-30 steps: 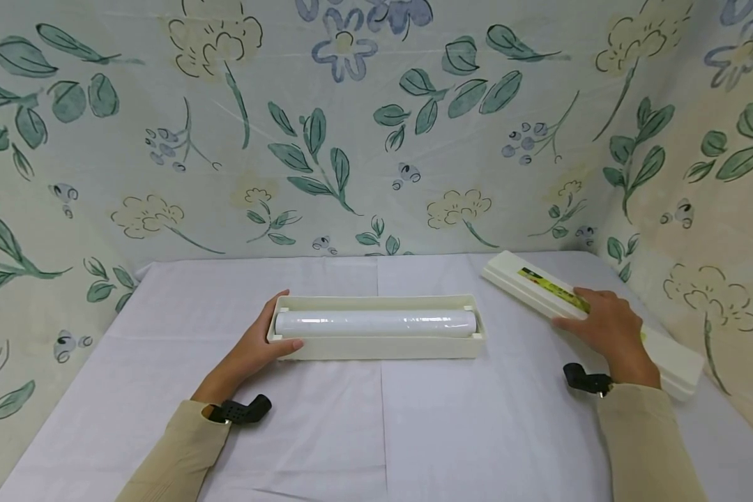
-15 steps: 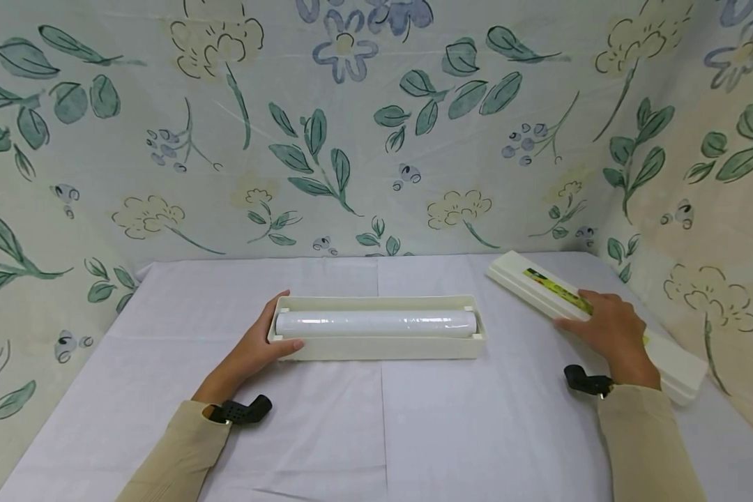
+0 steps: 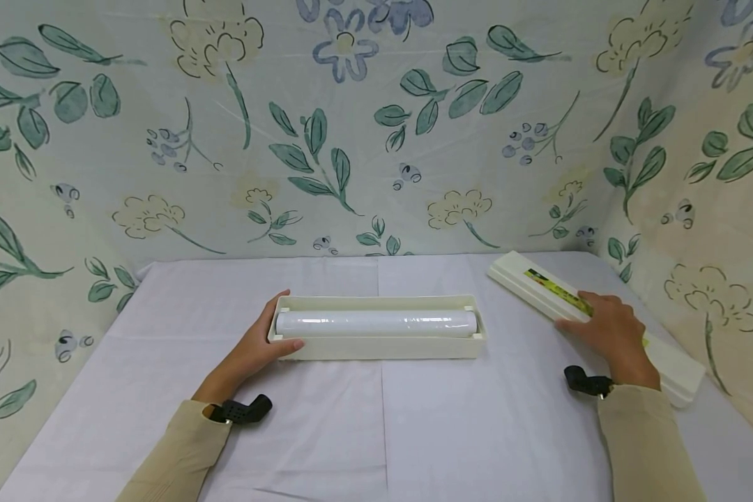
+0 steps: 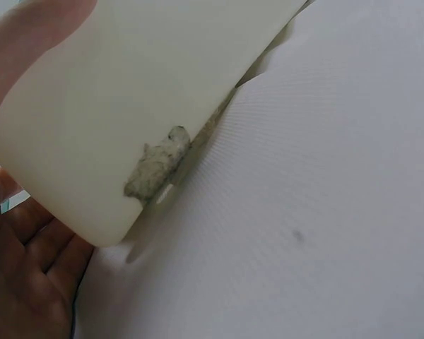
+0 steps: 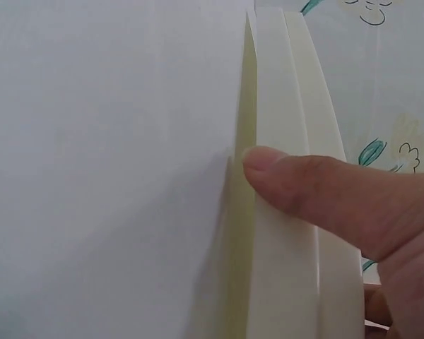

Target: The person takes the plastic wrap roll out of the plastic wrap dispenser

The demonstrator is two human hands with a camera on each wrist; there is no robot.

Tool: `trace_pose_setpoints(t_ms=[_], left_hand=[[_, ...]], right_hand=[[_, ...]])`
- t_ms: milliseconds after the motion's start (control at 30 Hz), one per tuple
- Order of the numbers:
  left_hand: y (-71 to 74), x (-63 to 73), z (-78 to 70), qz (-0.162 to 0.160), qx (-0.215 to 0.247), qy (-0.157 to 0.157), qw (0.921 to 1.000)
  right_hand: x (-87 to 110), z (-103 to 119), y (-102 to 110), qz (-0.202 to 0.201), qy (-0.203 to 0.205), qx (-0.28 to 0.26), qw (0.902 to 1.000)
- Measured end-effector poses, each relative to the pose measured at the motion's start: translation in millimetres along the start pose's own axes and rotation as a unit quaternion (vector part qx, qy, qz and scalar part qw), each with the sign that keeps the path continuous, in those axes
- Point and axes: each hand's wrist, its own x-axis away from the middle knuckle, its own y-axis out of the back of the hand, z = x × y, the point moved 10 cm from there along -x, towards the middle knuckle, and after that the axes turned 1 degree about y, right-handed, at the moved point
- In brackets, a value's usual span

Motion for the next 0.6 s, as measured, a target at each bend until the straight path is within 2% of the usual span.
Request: trace_pose_setpoints(t_ms=[600], left_hand=[[0.5, 0.7, -2.2, 0.001, 0.003, -0.005, 1.0]], right_hand=[[0.4, -1.3, -2.7, 0.012, -0.009, -0.001, 0.9999]])
